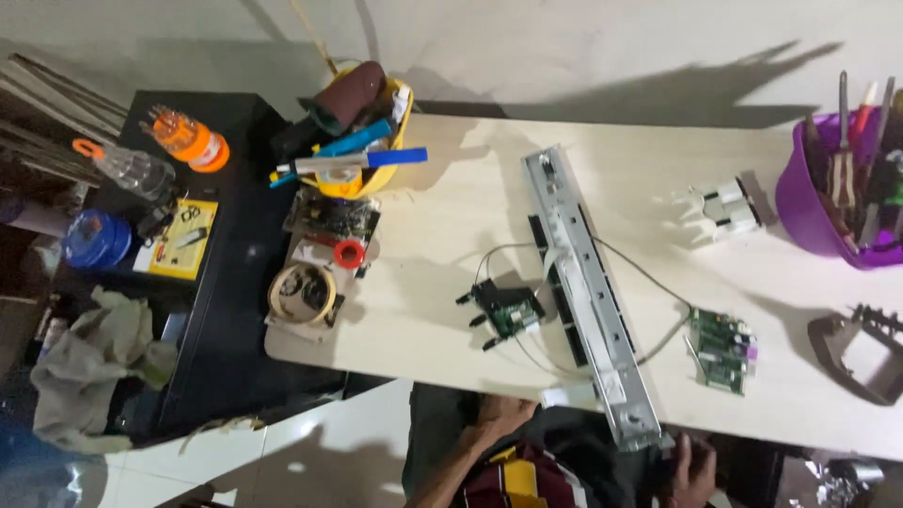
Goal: Inspecting a small electronic component with a magnifying glass and attempting to mount it onto a metal frame.
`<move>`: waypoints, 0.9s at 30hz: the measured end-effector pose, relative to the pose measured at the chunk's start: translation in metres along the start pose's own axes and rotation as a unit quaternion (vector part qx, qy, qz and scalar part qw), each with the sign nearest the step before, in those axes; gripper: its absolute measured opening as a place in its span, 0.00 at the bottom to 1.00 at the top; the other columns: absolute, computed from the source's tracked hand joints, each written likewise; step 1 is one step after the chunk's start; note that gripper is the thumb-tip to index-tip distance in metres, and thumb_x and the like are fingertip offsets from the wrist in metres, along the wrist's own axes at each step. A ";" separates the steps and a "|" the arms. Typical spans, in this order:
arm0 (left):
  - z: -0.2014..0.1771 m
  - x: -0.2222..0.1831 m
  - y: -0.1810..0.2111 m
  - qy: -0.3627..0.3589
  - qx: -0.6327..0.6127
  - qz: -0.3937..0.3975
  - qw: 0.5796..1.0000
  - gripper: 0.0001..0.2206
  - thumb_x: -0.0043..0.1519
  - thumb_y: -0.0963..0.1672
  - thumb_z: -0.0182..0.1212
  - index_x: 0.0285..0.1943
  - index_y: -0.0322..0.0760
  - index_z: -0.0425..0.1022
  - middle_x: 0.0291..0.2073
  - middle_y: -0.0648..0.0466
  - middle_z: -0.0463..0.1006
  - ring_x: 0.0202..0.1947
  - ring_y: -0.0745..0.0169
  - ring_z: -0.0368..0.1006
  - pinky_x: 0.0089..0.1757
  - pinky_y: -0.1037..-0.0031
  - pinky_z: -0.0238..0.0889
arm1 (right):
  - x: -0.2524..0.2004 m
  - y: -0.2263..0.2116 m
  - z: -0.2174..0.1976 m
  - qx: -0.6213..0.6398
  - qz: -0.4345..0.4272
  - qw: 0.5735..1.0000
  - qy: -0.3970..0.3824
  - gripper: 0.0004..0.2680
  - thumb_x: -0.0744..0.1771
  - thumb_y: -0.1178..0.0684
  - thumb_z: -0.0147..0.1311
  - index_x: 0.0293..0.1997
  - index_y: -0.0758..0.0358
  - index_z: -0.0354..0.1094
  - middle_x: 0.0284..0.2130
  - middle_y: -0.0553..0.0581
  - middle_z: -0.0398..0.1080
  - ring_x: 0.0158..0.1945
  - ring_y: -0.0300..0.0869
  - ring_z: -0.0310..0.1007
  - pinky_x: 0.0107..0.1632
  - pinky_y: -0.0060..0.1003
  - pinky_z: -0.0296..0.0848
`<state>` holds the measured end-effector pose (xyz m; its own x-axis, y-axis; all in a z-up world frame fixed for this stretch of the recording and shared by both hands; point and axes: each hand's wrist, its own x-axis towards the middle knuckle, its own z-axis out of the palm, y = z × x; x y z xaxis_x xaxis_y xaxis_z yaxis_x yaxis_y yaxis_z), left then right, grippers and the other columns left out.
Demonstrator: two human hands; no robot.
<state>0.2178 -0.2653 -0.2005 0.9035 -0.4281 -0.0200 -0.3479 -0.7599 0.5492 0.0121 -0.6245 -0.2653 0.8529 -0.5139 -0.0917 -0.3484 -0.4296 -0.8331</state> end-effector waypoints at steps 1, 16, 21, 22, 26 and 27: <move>-0.061 0.001 0.034 0.012 -0.166 -0.043 0.985 0.14 0.70 0.47 0.51 0.29 0.45 0.66 0.22 0.63 0.67 0.25 0.66 0.62 0.33 0.70 0.57 | 0.030 -0.042 0.015 0.002 -0.004 1.000 0.002 0.10 0.69 0.56 0.56 0.56 0.61 0.68 0.43 0.58 0.74 0.40 0.43 0.71 0.47 0.35 0.68; -0.311 0.016 0.111 0.355 -0.156 0.079 0.918 0.14 0.60 0.46 0.63 0.48 0.38 0.65 0.43 0.50 0.69 0.39 0.62 0.68 0.40 0.73 0.71 | 0.046 -0.268 -0.013 -0.090 0.047 0.907 -0.410 0.16 0.65 0.40 0.64 0.27 0.60 0.64 0.23 0.52 0.61 0.29 0.38 0.59 0.34 0.38 0.57; -0.332 0.033 0.096 0.260 -0.104 -0.024 0.960 0.45 0.55 0.60 0.65 0.76 0.36 0.51 0.67 0.37 0.60 0.69 0.42 0.60 0.63 0.55 0.64 | 0.033 -0.260 -0.015 -0.084 0.095 0.883 -0.453 0.19 0.66 0.42 0.68 0.25 0.60 0.58 0.21 0.51 0.56 0.27 0.38 0.55 0.32 0.39 0.53; -0.332 0.034 0.094 0.242 -0.106 -0.031 0.964 0.47 0.53 0.60 0.68 0.76 0.36 0.51 0.68 0.38 0.60 0.69 0.43 0.59 0.63 0.55 0.61 | 0.030 -0.261 -0.008 -0.191 0.060 0.881 -0.429 0.14 0.65 0.41 0.65 0.29 0.56 0.64 0.22 0.49 0.64 0.27 0.36 0.61 0.32 0.37 0.60; -0.328 0.035 0.095 0.218 -0.124 -0.045 0.967 0.48 0.49 0.60 0.71 0.74 0.37 0.53 0.67 0.41 0.62 0.68 0.43 0.59 0.62 0.53 0.59 | 0.015 -0.262 0.005 -0.311 -0.029 0.887 -0.340 0.10 0.66 0.42 0.58 0.38 0.52 0.62 0.25 0.56 0.75 0.27 0.53 0.71 0.33 0.46 0.64; -0.327 0.035 0.094 0.217 -0.124 -0.045 0.967 0.48 0.49 0.60 0.71 0.74 0.37 0.53 0.67 0.41 0.62 0.68 0.43 0.59 0.62 0.53 0.59 | 0.014 -0.262 0.004 -0.311 -0.027 0.887 -0.340 0.10 0.66 0.42 0.58 0.38 0.52 0.62 0.25 0.56 0.75 0.27 0.53 0.71 0.33 0.46 0.64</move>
<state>0.2989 -0.1919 0.1235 0.9658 -0.0801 0.2466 -0.2418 -0.6213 0.7454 0.1169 -0.5158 -0.0507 0.8390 -0.0042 -0.5441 -0.2663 -0.8752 -0.4039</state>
